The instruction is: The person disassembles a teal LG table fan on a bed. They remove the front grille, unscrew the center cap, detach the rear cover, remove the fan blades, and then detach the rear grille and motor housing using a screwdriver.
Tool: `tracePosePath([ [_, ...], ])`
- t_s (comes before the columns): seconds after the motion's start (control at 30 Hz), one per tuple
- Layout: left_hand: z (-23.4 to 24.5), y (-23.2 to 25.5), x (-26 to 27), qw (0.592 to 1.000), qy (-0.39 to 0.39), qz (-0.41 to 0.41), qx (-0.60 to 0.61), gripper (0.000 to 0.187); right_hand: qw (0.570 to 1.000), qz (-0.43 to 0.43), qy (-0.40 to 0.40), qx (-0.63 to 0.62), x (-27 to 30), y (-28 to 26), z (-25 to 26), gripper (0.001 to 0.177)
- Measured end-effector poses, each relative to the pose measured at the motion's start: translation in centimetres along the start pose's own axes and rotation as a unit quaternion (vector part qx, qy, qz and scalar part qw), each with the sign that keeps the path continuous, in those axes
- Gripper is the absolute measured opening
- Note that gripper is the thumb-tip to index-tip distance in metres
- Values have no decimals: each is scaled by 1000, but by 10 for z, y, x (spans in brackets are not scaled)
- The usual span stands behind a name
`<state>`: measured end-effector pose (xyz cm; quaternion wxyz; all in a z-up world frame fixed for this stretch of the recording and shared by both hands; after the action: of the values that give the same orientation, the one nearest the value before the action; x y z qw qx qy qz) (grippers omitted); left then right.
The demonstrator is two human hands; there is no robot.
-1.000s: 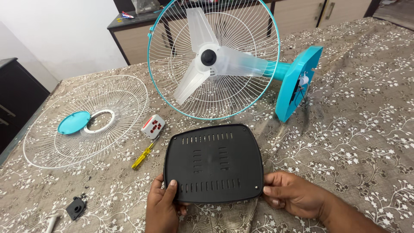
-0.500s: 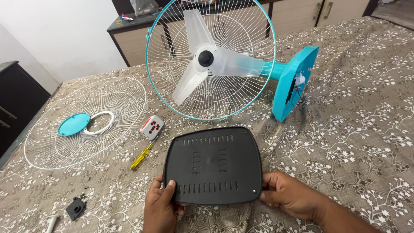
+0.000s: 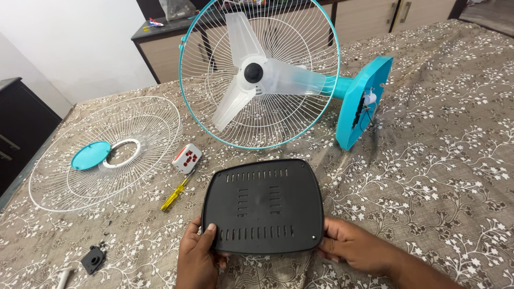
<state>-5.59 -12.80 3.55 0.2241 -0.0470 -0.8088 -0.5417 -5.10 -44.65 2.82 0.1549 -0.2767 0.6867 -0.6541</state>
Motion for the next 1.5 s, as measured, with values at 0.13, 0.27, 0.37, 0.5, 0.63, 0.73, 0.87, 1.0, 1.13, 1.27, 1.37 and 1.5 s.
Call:
tracePosePath([
  [0.13,1,0,0,1000,2,-8,-5,36,997,-58,56,-4,4,8,6,30],
  [0.27,0,0,-1,1000,-7,-8,27,36,981,-95,100,-140,5,12,5,18],
  [0.37,2,1,-1,997,6,-40,65,37,977,-53,108,-174,1,6,10,19],
  [0.5,1,0,-2,998,37,-38,36,37,969,-63,151,-187,1,4,19,26],
  [0.63,-4,0,0,995,93,-26,-31,42,959,-35,117,-257,-3,-9,4,21],
  [0.73,-7,2,5,990,120,-22,-71,50,945,-79,161,-273,0,-22,-6,38],
  [0.87,-11,5,10,989,93,-96,-68,63,930,-81,141,-330,0,-52,-27,59],
  [1.0,-6,4,21,916,213,-161,-298,75,913,-94,156,-365,1,-70,-42,76],
  [1.13,-19,7,56,673,375,-322,-550,64,912,-70,133,-381,-3,-80,-53,84],
  [1.27,-53,-11,70,773,134,-359,-506,28,914,-55,71,-395,-9,-77,-65,90],
  [1.37,-80,-21,85,753,43,-450,-477,37,913,-44,31,-405,-10,-68,-71,93],
  [1.5,-95,-32,83,769,-2,-450,-454,29,896,6,-13,-444,-12,-58,-82,86],
])
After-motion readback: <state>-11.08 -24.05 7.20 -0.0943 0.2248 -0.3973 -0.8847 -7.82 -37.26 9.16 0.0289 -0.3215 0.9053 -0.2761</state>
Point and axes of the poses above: each hand's wrist, its own x-axis away from the middle knuckle, its own z-axis out of the back of the hand, y = z × x, the point moved 5 cm from there along -x, towards the middle knuckle, and after that the axes turned 12 degrees about z, right-handed, at the moved point
